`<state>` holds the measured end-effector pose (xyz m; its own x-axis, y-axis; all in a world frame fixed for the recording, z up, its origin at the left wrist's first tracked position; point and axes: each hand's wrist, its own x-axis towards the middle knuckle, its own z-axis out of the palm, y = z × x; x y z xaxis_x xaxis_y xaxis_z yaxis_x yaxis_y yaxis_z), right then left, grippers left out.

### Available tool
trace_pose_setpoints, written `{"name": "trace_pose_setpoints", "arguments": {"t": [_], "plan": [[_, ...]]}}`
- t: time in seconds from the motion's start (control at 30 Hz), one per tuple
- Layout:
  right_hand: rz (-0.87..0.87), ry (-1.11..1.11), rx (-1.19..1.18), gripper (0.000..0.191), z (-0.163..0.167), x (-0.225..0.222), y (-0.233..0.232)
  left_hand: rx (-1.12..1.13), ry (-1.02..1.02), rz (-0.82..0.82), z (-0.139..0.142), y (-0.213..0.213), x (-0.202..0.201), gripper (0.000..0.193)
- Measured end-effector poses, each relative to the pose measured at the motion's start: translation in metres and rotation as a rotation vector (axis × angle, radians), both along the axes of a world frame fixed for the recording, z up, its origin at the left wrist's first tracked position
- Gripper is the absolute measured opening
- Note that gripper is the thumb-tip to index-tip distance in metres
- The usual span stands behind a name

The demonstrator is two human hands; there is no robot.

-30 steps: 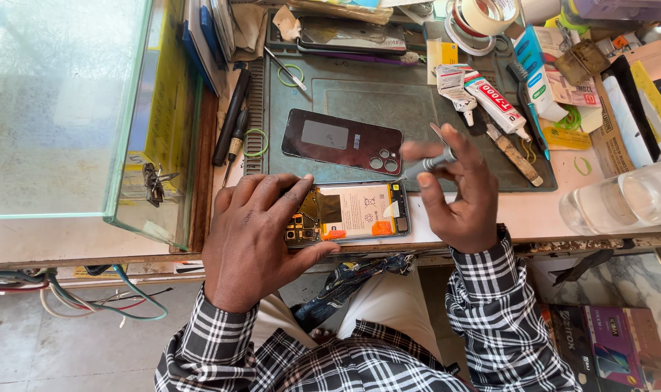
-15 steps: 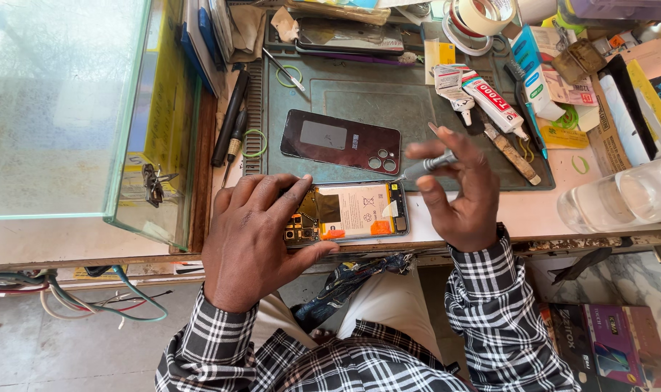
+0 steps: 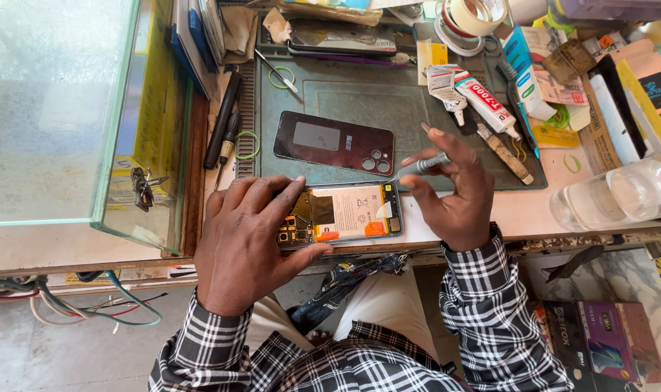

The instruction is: The person uses tweezers and a precision screwdriver to manipulate internal components of a disassembled smartphone on a workbench. The person adjusts small parts near the battery and camera module while the phone remains open on the bench.

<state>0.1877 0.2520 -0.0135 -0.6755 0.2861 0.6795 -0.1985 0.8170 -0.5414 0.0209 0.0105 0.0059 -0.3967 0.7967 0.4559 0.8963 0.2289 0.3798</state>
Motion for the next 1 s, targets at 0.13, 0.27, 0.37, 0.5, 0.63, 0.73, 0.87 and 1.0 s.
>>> {"name": "trace_pose_setpoints", "arguments": {"t": [0.13,0.27,0.37,0.5,0.63,0.73,0.87,1.0], "plan": [[0.125,-0.051,-0.092,0.057,0.0,0.0,0.0,-0.005,0.001,0.003,0.002,-0.001,0.0,0.085],[0.031,-0.019,0.005,0.063,-0.003,0.0,0.002,-0.027,-0.009,0.011,0.003,-0.002,0.0,0.084],[0.057,-0.009,-0.027,0.064,-0.005,0.002,0.004,-0.009,0.006,0.006,0.003,0.001,0.001,0.085],[0.03,-0.031,-0.018,0.063,-0.006,0.005,0.006,-0.01,0.009,0.013,0.003,0.002,0.003,0.085],[0.056,-0.006,-0.045,0.067,-0.004,0.007,0.004,-0.036,-0.005,0.016,0.003,0.002,0.004,0.084],[0.092,-0.034,-0.084,0.069,-0.001,0.006,0.004,-0.019,0.003,0.014,0.003,0.003,0.005,0.084],[0.072,-0.019,-0.076,0.065,-0.001,0.005,0.004,-0.026,0.014,0.021,0.003,0.005,0.005,0.084],[0.069,-0.006,-0.062,0.065,-0.003,0.008,0.007,-0.046,0.013,0.018,0.004,0.009,0.007,0.084]]}}
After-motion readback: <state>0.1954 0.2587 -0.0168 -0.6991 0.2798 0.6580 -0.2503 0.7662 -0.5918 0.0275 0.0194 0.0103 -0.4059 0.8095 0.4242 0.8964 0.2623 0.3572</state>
